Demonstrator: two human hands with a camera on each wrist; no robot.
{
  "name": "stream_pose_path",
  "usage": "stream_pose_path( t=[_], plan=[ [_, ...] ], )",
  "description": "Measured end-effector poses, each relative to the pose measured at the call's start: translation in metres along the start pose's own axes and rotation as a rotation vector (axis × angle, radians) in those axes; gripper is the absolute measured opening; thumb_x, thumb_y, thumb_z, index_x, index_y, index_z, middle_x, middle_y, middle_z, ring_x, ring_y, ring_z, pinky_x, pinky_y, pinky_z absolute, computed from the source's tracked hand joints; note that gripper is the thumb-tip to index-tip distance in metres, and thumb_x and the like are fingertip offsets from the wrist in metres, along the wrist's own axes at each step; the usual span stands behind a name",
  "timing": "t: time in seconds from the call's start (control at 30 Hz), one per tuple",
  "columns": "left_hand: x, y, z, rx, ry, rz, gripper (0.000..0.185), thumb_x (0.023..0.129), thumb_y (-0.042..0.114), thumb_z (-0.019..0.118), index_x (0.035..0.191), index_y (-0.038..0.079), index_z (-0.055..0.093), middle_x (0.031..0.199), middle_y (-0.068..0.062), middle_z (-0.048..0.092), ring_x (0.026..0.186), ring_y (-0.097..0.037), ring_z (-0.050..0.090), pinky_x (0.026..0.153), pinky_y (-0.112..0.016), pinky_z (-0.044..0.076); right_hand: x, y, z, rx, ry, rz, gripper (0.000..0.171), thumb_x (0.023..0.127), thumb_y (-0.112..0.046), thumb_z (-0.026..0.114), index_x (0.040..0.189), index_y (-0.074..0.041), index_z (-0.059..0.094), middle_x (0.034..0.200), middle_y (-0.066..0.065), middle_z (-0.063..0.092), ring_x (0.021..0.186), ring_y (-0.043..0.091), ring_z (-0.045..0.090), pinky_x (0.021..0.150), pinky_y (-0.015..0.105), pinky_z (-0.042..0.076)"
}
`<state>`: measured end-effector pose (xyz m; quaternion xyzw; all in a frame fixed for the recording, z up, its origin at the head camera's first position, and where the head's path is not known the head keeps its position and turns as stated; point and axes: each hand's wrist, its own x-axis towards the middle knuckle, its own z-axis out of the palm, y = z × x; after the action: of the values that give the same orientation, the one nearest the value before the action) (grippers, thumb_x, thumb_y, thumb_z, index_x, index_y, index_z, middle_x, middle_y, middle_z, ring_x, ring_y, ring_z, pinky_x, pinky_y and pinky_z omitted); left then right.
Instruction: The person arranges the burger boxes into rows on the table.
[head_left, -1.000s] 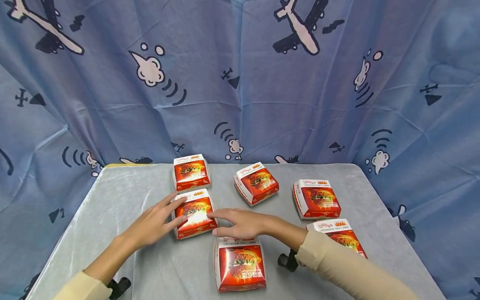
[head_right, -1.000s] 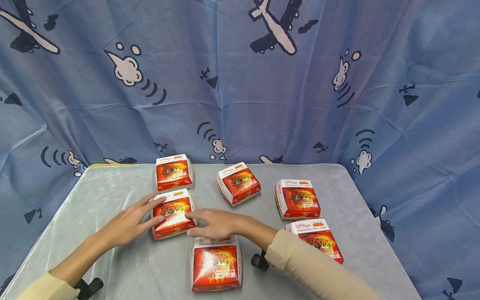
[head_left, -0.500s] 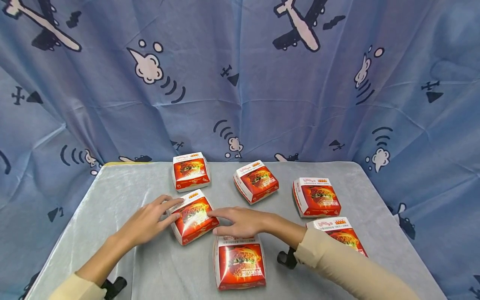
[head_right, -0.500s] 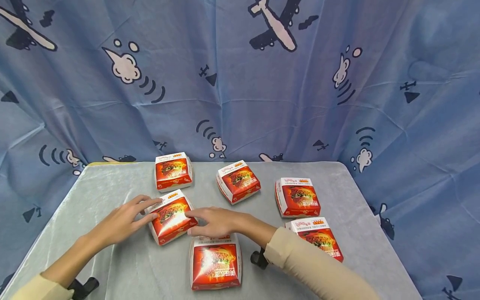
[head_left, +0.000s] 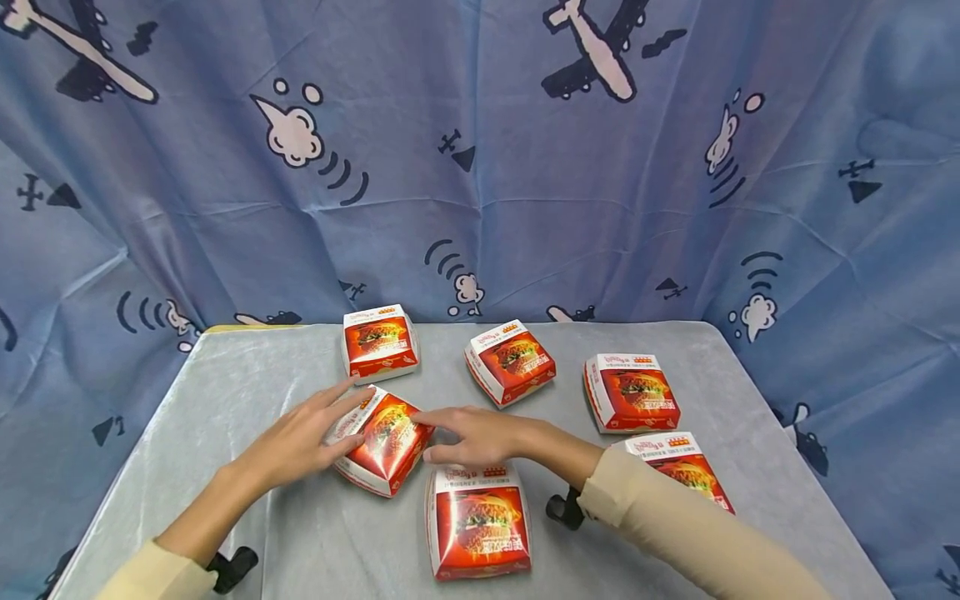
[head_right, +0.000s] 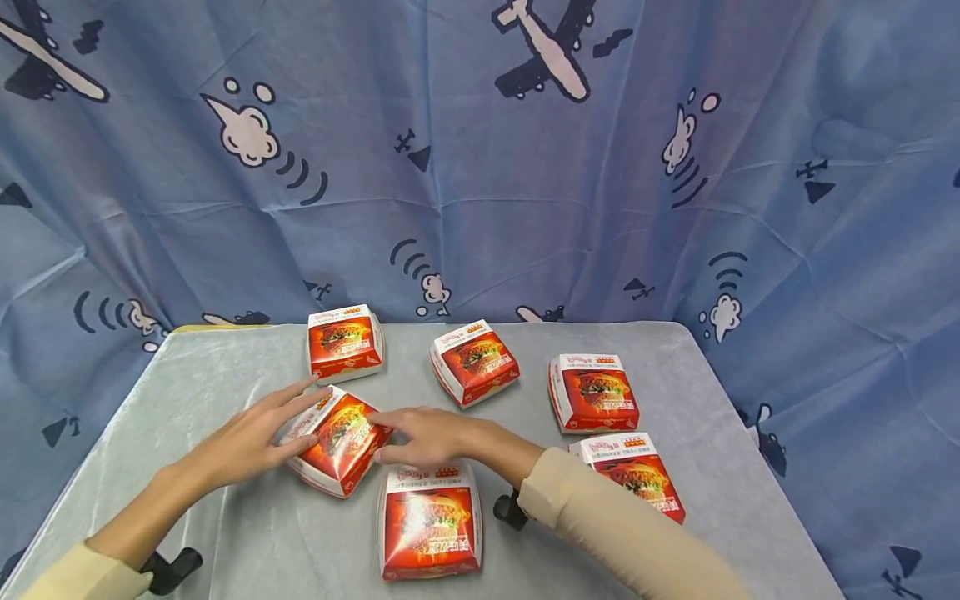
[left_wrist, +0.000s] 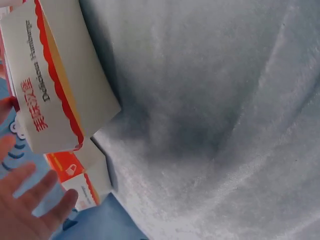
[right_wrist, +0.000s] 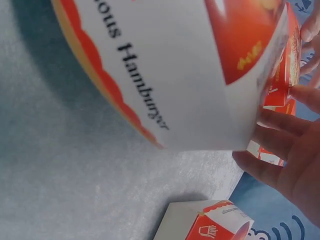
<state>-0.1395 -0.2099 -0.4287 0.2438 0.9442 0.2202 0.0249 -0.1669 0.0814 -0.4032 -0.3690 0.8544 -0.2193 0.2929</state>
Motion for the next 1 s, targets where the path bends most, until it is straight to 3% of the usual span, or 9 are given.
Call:
stream_pose_path(
  t=[0.23,0.37,0.53,0.7,0.83,1.0],
  plan=[
    [0.000,0.002,0.000,-0.015,-0.048,0.079,0.053,0.092,0.031,0.068,0.142,0.016,0.058,0.156,-0.007,0.040,0.139,-0.037,0.039,0.104,-0.064,0.036,0.001,-0.007,0.002,-0.033,-0.031,0.041,0.068,0.099,-0.050,0.053,0.158,-0.028,0.028,0.158,0.007,0.035,0.144,0.025,0.035,0.113,0.047,0.034],
    [0.000,0.002,0.001,0.006,-0.022,0.055,0.051,0.092,0.033,0.069,0.138,0.015,0.061,0.148,-0.013,0.048,0.134,-0.039,0.046,0.101,-0.064,0.039,-0.003,-0.014,0.003,-0.060,-0.062,0.048,0.067,0.098,-0.050,0.054,0.158,-0.033,0.028,0.158,0.012,0.034,0.143,0.029,0.036,0.112,0.049,0.035],
    [0.000,0.002,0.002,0.051,0.031,0.022,0.053,0.089,0.042,0.072,0.135,0.018,0.062,0.134,-0.014,0.056,0.117,-0.037,0.057,0.093,-0.061,0.046,-0.004,-0.016,0.005,-0.055,-0.108,-0.020,0.066,0.099,-0.048,0.053,0.158,-0.034,0.028,0.158,0.003,0.036,0.143,0.022,0.036,0.114,0.046,0.033],
    [0.003,0.002,0.001,0.067,0.069,-0.004,0.049,0.092,0.040,0.070,0.134,0.017,0.063,0.122,-0.012,0.059,0.106,-0.031,0.060,0.088,-0.056,0.050,-0.002,-0.014,0.007,-0.051,-0.109,-0.046,0.066,0.099,-0.047,0.053,0.158,-0.032,0.027,0.159,0.000,0.034,0.144,0.020,0.033,0.116,0.044,0.029],
    [0.003,0.000,0.000,0.038,0.080,0.013,0.054,0.091,0.033,0.072,0.139,0.013,0.058,0.130,-0.015,0.058,0.115,-0.035,0.059,0.092,-0.058,0.049,-0.001,-0.013,0.006,-0.041,-0.111,-0.047,0.068,0.098,-0.046,0.054,0.158,-0.031,0.027,0.160,-0.001,0.033,0.145,0.020,0.032,0.115,0.045,0.030],
    [0.004,-0.001,-0.002,-0.057,0.005,0.060,0.054,0.094,0.029,0.069,0.143,0.012,0.056,0.143,-0.014,0.054,0.130,-0.035,0.052,0.101,-0.057,0.044,-0.001,-0.012,0.006,-0.018,-0.114,-0.036,0.069,0.097,-0.045,0.057,0.158,-0.030,0.028,0.159,-0.003,0.034,0.144,0.019,0.033,0.114,0.047,0.032]
  ],
)
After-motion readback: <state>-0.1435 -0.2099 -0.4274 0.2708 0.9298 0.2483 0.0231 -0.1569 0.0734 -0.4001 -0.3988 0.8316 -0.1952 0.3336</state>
